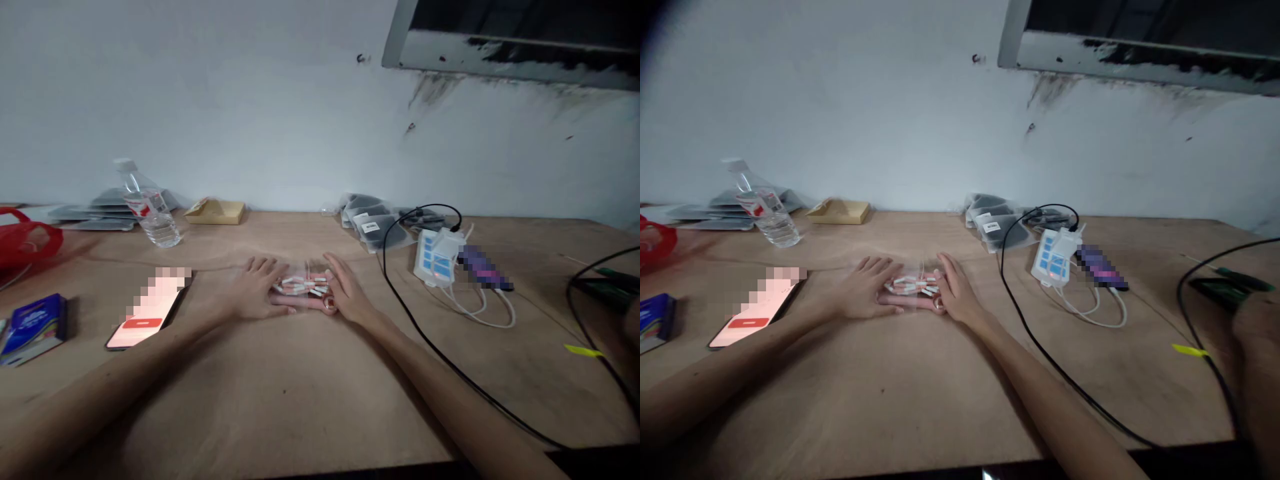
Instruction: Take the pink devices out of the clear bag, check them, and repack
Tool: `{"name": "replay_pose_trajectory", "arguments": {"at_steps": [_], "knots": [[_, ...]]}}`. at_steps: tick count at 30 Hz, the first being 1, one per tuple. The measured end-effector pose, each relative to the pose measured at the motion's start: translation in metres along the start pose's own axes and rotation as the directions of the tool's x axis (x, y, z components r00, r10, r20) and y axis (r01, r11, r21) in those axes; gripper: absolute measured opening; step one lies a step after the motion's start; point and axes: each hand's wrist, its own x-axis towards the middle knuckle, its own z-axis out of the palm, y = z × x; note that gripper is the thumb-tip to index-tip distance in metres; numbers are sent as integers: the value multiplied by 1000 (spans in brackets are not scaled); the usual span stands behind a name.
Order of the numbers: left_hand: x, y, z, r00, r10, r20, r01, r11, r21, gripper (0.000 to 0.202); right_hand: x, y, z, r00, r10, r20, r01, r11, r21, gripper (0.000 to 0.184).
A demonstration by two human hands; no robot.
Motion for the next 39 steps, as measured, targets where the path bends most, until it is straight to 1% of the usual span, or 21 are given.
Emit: {"name": "replay_pose_trajectory", "arguments": {"at_steps": [3,5,8,11,13,16,18,20,22,25,27,29,32,36,39], "knots": [[0,-3,-1,1000,-14,-5,14,1000,14,90,-2,8,1,988,51,147,-40,996,-76,71],[0,-3,-2,1000,-8,-1,8,1000,22,92,-4,9,6,977,41,208,-18,993,-115,71],[-2,0,-2,1000,13,-4,-13,1000,26,92,-6,6,16,974,-41,225,76,986,-147,67],[-3,3,-2,999,29,-23,-29,999,24,92,-6,0,22,968,-82,237,124,978,-168,66],[-2,4,-3,999,34,-22,-34,999,20,91,-5,-3,19,963,-82,256,134,972,-192,67],[0,0,-5,1000,28,-7,-28,1000,-9,89,-1,-6,6,957,-106,271,176,952,-252,67],[1,-4,-5,1000,25,-1,-25,999,-28,88,1,-6,-4,955,-142,262,214,937,-275,63],[1,-6,-5,1000,28,1,-28,999,-28,87,1,-5,-9,948,-162,274,234,938,-254,59],[0,-6,-5,1000,31,5,-31,999,-21,88,-1,-4,-9,935,-151,321,227,950,-214,61],[-1,-4,-6,1000,22,9,-22,1000,-16,87,-4,-3,-2,911,-114,396,204,960,-193,71],[-2,-2,-6,1000,23,10,-23,1000,-11,86,-4,-4,4,907,-98,410,199,957,-210,74],[-2,-2,-6,1000,27,4,-27,1000,-5,86,-2,-6,6,907,-97,410,203,953,-224,72],[-2,-5,-6,1000,23,0,-23,1000,-9,88,1,-3,0,902,-91,421,193,959,-206,71],[-3,-12,-6,999,42,15,-42,999,-19,91,3,9,-17,897,-65,436,158,971,-180,85],[-3,-13,-7,999,40,7,-40,999,-16,90,4,15,-23,881,-60,469,172,964,-200,86]]}}
